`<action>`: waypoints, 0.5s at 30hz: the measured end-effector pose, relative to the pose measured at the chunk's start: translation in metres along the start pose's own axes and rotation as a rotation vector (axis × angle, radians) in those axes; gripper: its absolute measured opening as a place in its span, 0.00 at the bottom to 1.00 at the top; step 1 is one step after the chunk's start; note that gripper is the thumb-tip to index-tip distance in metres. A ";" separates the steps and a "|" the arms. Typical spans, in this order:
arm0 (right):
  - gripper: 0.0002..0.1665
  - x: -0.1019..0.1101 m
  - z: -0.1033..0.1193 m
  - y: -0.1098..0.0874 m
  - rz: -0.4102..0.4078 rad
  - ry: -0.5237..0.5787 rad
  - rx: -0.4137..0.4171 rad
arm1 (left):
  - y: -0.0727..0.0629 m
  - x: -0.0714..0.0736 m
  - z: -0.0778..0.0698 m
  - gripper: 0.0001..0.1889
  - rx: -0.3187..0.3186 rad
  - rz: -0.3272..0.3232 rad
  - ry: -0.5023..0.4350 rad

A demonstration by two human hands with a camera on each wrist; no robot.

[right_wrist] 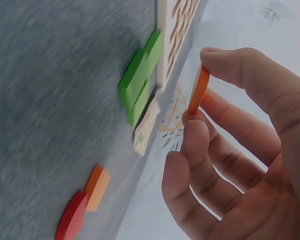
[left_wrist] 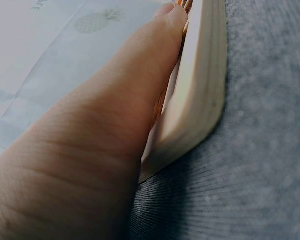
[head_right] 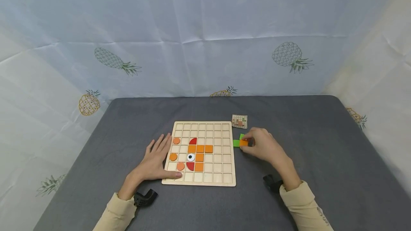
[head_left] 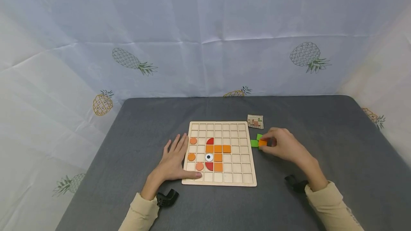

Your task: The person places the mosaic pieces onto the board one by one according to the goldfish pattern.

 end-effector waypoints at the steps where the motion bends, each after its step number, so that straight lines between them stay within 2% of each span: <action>1: 0.15 -0.001 0.002 0.001 0.000 0.010 0.006 | 0.000 0.000 0.000 0.77 0.000 -0.001 0.001; 8: 0.16 -0.012 0.020 0.014 0.005 0.044 0.041 | 0.000 0.000 0.000 0.77 -0.005 -0.004 -0.003; 15: 0.15 -0.036 0.041 0.029 0.034 0.085 0.069 | 0.000 0.000 0.000 0.76 -0.010 -0.008 -0.006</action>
Point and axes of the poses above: each hand's wrist, its own y-axis towards the middle knuckle, its own x-axis out of the back of the hand, z = x × y, the point moved 3 cm from there along y, towards the middle knuckle, and after that the axes turned 13 degrees about x, right-handed, at the moved point
